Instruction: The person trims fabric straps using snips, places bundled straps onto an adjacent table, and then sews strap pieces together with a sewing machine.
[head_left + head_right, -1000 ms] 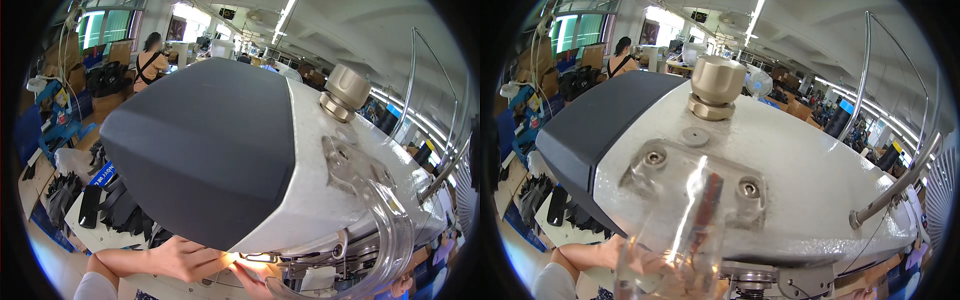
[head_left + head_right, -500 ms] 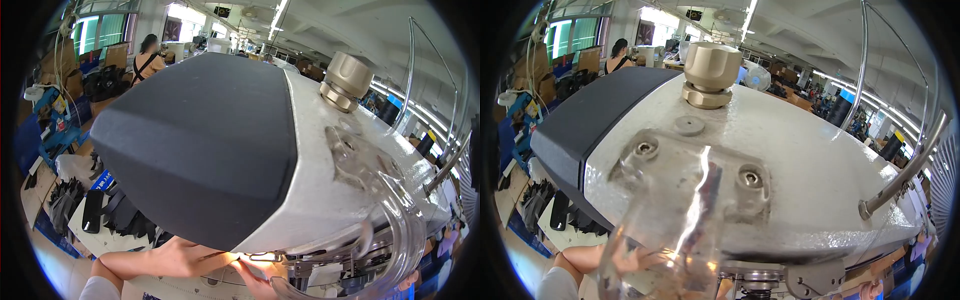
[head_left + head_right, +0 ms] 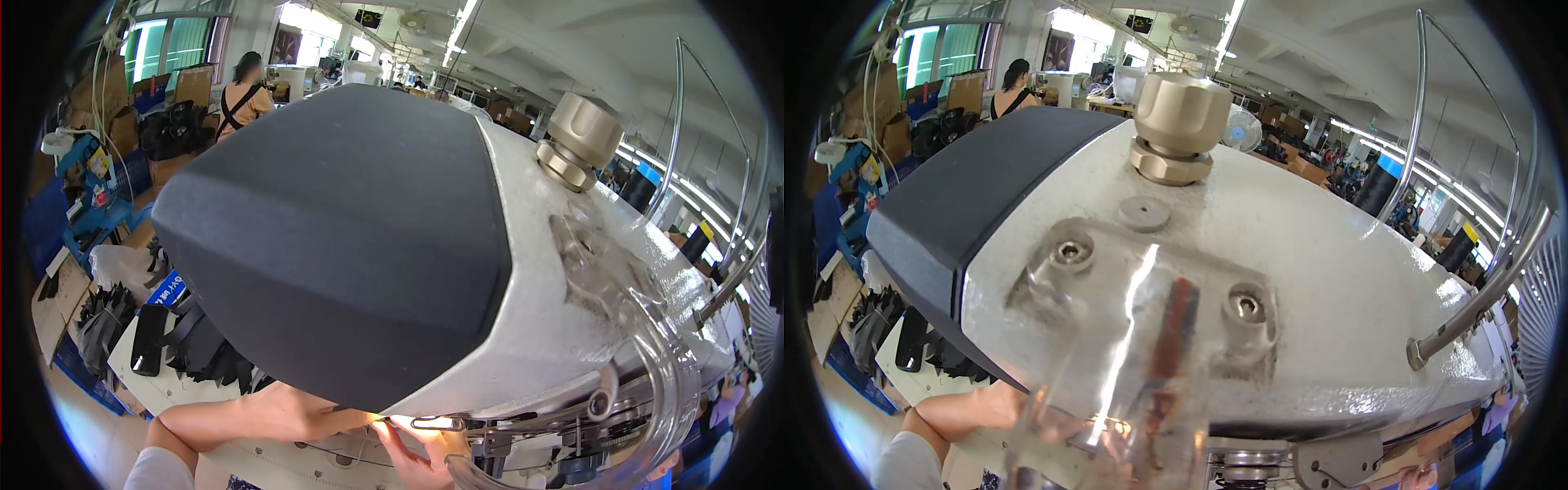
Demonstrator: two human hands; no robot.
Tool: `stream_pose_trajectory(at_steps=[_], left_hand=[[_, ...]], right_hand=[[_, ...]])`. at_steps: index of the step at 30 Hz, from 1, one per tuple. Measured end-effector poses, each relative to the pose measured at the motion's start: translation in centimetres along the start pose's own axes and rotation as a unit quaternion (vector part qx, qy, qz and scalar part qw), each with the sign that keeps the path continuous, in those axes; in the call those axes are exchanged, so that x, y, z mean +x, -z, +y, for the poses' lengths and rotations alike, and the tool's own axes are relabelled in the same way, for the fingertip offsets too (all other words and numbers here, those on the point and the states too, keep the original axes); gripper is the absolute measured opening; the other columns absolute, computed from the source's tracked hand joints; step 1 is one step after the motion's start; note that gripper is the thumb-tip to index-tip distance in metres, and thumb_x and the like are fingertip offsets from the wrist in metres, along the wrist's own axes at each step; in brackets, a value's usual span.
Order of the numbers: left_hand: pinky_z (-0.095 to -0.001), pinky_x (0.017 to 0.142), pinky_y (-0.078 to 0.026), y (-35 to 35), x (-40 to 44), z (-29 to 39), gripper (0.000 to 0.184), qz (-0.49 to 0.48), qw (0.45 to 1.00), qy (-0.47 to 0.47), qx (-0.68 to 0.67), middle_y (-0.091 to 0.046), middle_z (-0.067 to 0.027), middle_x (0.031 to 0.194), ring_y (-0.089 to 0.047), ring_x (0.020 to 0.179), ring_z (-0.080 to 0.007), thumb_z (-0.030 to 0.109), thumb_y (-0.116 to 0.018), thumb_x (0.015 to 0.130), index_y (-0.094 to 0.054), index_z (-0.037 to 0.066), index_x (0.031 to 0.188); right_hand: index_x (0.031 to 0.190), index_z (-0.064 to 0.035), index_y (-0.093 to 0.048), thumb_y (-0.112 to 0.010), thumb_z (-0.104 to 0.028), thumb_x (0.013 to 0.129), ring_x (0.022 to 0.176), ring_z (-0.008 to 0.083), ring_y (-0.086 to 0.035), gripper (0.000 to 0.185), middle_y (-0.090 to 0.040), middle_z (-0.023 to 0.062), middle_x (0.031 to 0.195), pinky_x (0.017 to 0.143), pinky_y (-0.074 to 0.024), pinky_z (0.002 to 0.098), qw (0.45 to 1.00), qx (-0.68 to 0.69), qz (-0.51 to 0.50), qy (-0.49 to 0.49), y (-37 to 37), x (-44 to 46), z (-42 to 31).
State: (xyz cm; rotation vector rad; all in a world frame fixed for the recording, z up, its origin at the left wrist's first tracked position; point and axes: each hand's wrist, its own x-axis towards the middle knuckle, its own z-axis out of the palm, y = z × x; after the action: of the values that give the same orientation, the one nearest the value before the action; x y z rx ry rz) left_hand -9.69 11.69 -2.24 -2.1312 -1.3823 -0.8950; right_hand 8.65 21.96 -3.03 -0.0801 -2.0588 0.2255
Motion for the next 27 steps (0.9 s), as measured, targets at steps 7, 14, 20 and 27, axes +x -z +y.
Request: stream_pose_trajectory(at_steps=[7,14,20,27], left_hand=[[-0.0336,0.068,-0.054,2.3,1.7,0.1,0.03,0.024,1.0,-0.018,0.009,-0.07,-0.0082,0.097,-0.068,0.084,-0.0246,0.011,-0.075,0.07,-0.077,0.008,0.1],[-0.0326,0.067,-0.053,1.6,1.7,0.3,0.028,0.048,0.998,0.014,-0.049,-0.07,-0.0069,0.093,-0.068,0.083,-0.0229,0.009,-0.075,0.068,-0.076,0.004,0.096],[-0.0324,0.068,-0.055,1.6,1.9,-0.2,0.028,0.068,0.995,-0.064,0.043,-0.07,-0.0044,0.092,-0.069,0.083,-0.0208,0.008,-0.069,0.067,-0.076,0.005,0.094],[-0.0316,0.074,-0.056,-0.8,-0.1,-3.0,0.019,0.088,0.989,-0.077,-0.087,-0.072,-0.0036,0.097,-0.07,0.087,-0.0219,0.007,-0.067,0.067,-0.075,0.007,0.084]], right_hand=[[0.106,-0.0038,-0.069,-0.07,-0.017,0.089,0.088,0.0266,-0.065,0.022,-0.069,0.0101,0.098,0.082,-0.0495,0.0392,0.995,0.02,-0.004,-0.101,-0.1,0.2,-0.7],[0.103,-0.0038,-0.069,-0.071,-0.012,0.086,0.086,0.0251,-0.063,0.018,-0.068,0.01,0.093,0.084,-0.0477,0.0378,0.998,-0.009,0.025,-0.065,-0.2,0.8,-0.7],[0.101,-0.0029,-0.069,-0.07,-0.007,0.085,0.083,0.0236,-0.062,0.017,-0.067,0.0086,0.09,0.079,-0.046,0.035,0.99,0.081,-0.009,-0.116,0.4,1.2,-1.0],[0.105,-0.0027,-0.067,-0.068,-0.007,0.086,0.088,0.0234,-0.063,0.019,-0.068,0.0089,0.096,0.081,-0.0464,0.0347,0.991,0.092,0.001,-0.096,0.1,1.1,-0.6]])
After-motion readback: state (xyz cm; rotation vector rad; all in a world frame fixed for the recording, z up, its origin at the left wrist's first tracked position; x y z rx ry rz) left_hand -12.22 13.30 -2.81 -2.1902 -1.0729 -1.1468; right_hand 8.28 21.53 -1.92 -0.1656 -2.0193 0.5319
